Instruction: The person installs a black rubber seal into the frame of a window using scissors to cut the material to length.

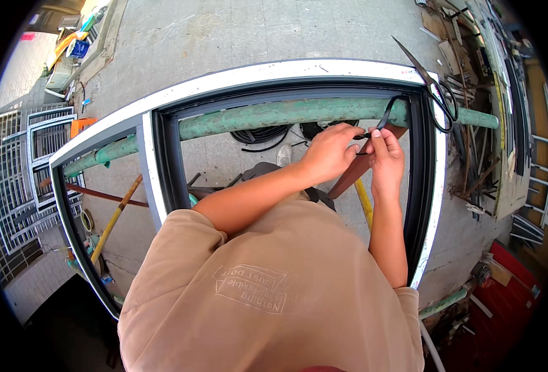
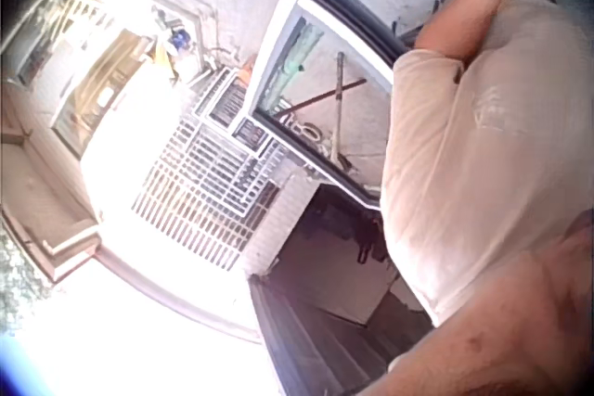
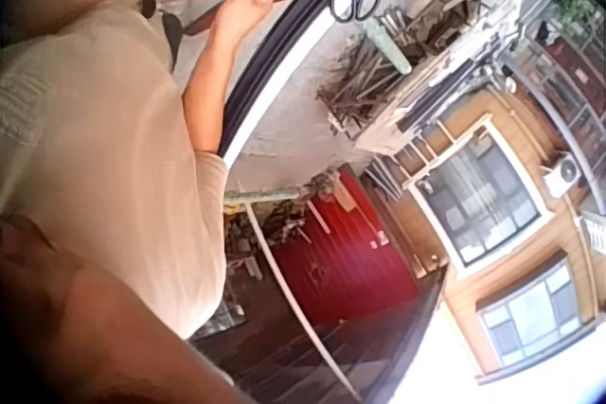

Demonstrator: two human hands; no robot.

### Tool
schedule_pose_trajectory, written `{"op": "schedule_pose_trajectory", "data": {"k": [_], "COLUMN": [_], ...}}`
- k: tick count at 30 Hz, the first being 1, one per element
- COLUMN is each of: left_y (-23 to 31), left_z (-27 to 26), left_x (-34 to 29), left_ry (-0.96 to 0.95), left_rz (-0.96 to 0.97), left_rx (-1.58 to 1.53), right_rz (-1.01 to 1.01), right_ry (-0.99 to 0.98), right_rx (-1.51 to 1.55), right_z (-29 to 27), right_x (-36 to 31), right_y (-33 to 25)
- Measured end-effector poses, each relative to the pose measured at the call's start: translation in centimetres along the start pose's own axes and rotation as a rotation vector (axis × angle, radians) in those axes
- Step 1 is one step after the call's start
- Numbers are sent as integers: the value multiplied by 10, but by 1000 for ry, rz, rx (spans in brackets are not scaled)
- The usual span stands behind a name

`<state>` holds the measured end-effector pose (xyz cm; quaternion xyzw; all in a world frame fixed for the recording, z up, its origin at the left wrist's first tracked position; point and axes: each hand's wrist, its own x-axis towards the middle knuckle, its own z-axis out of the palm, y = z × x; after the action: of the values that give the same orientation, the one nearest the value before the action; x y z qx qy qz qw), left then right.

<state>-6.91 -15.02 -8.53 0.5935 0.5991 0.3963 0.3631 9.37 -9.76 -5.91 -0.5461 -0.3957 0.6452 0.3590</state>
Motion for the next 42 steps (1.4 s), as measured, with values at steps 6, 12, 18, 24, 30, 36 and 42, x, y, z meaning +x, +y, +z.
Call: {"op": "schedule_pose_trajectory", "data": {"k": [6,12,18,24,30,36,42], "left_y": [-9,-13,-24,-16,-5,-12,12], "left_z": [7,9,14,16,15,25,8], "left_x": [12,16,11,12,18,25,39], "left_ry": [38,-172,-103,-90,-166,-20,-60], "left_rz": [94,-183,-118,-110,-177,-267,-345], "left_rx": [-38,-188,-157,-102,-231,-479,-526], "right_rz": [21,52,17,-98,-136,-109,161], "right_ry": [-52,-65,-33,-5,41,-23,72], "right_rx": [55,102,39,-66,-50,-217,-943], "right_z": [3,-11,-19,-27,-23,-50,-143], "right_x": [1,-5,-12,-20,-33,-66,-129], "right_y": [-3,3,12,38,40,86,229]}}
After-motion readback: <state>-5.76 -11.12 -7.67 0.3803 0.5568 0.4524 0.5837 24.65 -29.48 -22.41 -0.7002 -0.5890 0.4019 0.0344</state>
